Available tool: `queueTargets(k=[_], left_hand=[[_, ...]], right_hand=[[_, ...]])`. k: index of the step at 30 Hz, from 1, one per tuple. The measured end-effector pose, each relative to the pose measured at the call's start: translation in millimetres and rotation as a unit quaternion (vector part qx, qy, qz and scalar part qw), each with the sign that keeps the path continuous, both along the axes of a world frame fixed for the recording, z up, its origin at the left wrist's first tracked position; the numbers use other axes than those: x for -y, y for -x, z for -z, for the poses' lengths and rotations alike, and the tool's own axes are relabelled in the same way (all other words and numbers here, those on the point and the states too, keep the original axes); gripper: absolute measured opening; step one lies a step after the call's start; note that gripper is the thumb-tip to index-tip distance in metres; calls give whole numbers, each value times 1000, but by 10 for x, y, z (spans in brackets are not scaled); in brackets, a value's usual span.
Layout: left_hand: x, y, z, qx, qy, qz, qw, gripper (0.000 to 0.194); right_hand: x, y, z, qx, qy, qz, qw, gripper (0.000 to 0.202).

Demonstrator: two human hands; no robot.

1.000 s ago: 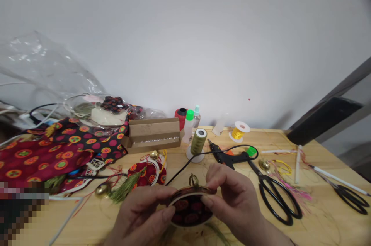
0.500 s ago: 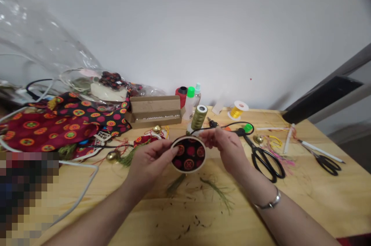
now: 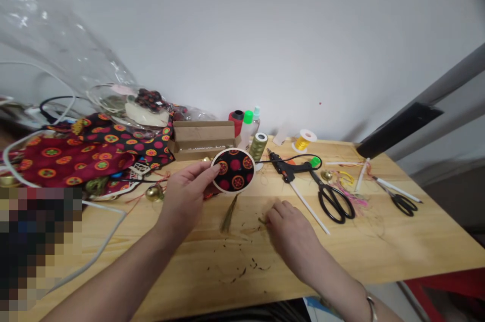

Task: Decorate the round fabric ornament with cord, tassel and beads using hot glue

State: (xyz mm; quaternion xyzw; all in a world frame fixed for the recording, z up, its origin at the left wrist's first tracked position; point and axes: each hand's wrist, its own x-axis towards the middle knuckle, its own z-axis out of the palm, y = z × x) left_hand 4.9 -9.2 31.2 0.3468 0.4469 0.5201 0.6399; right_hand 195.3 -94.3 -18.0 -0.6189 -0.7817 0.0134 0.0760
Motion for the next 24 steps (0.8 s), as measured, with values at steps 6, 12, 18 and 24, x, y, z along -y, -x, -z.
queueTargets(k=[6,12,18,24], left_hand=[[85,64,-169,-13,0,-2,1000,18],[232,154,-89,-11,50,10,999,18],[418,242,-159,18,110,31,993,20],[586,391,-291,18,167,33,985,25]], right_hand=[[56,-485,-182,-210,-55,41,975,16],[-18,-1061,-358,-435,-78,221,869,21],[-184,-1240,-500,-597,-91,246,758,29],[-222,-1062,-433,-613,-23,216,760,34]])
